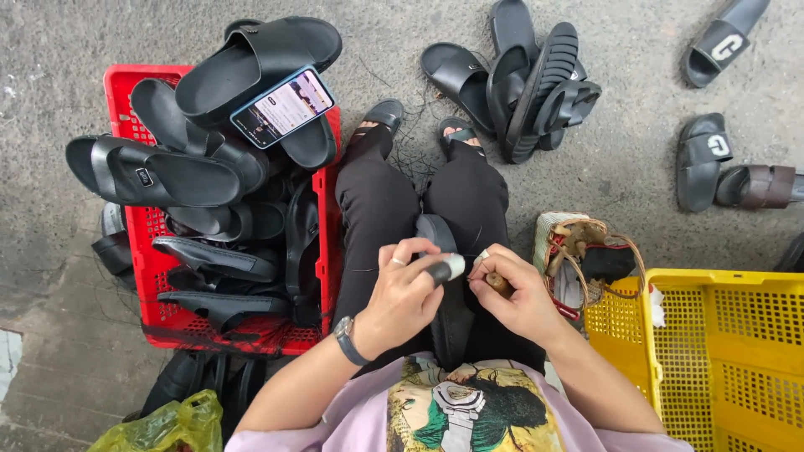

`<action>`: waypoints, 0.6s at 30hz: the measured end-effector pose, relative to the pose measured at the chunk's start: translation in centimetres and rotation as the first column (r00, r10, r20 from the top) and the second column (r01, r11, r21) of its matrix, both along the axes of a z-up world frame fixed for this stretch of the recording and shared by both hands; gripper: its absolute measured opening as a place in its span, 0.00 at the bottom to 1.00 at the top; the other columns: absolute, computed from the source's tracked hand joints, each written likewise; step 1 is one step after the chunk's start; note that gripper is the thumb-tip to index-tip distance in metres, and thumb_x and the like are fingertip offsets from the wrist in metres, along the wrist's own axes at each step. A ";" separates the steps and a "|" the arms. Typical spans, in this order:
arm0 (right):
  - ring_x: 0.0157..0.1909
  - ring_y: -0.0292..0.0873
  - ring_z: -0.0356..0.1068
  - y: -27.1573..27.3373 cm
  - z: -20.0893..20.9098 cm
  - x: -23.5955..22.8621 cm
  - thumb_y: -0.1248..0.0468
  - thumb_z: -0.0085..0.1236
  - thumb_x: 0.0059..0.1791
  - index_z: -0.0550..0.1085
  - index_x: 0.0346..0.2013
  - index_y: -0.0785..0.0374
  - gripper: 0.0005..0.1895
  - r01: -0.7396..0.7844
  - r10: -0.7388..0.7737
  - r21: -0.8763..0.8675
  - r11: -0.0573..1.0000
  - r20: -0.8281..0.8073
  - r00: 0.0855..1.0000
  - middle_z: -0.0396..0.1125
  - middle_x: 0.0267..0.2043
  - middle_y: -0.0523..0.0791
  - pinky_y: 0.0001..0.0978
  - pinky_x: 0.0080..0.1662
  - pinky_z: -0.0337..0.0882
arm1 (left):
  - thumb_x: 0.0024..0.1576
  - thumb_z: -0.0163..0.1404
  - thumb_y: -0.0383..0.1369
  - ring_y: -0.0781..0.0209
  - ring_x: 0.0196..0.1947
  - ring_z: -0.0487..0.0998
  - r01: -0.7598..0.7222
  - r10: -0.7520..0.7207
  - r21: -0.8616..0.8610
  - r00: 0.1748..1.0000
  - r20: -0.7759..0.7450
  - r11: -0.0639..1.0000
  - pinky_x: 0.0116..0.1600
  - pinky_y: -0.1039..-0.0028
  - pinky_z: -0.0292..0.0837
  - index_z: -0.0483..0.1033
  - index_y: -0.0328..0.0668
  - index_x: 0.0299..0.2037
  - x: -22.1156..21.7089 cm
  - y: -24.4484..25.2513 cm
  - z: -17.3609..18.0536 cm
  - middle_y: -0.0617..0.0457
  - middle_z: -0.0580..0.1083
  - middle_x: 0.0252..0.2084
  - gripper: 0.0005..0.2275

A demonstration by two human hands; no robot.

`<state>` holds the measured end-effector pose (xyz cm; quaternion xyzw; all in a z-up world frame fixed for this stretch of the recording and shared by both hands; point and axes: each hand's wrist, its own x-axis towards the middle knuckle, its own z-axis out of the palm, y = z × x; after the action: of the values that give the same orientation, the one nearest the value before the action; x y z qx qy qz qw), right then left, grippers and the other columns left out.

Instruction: Hand-sewing the sole of a black sandal using a needle and thread.

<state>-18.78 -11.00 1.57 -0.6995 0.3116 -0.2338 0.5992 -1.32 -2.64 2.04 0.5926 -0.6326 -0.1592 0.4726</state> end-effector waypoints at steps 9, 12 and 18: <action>0.23 0.42 0.63 -0.4 0.5 0.2 0.70 0.57 0.42 0.74 0.26 0.62 0.01 0.029 -0.031 -0.091 0.995 -0.015 0.999 0.61 0.23 0.45 0.30 0.28 0.63 | 0.47 0.54 0.24 0.55 0.46 0.74 0.077 -0.086 0.087 0.990 0.112 0.993 0.45 0.67 0.62 0.73 0.42 0.22 0.3 -1.3 -0.5 0.51 0.74 0.24 0.05; 0.28 0.46 0.65 -0.7 1.3 0.2 0.71 0.57 0.43 0.74 0.33 0.64 0.05 0.116 -0.121 -0.181 0.977 -0.018 0.992 0.62 0.27 0.48 0.34 0.33 0.64 | 0.48 0.55 0.24 0.55 0.44 0.74 0.053 -0.059 0.067 0.994 0.092 0.996 0.46 0.66 0.62 0.73 0.41 0.21 0.3 -1.3 0.6 0.50 0.74 0.22 0.06; 0.29 0.41 0.58 0.2 3.5 -0.6 0.69 0.50 0.48 0.70 0.47 0.62 0.13 -0.102 0.114 -0.279 0.955 0.024 0.993 0.62 0.31 0.45 0.30 0.34 0.59 | 0.55 0.48 0.27 0.52 0.45 0.70 0.119 -0.117 0.005 0.972 0.205 0.993 0.48 0.62 0.53 0.69 0.37 0.35 0.3 1.7 5.6 0.50 0.74 0.38 0.02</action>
<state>-19.40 -10.80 5.03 -0.7877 0.2249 -0.2561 0.5132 -1.05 -0.96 7.60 0.5655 -0.7126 -0.1227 0.3967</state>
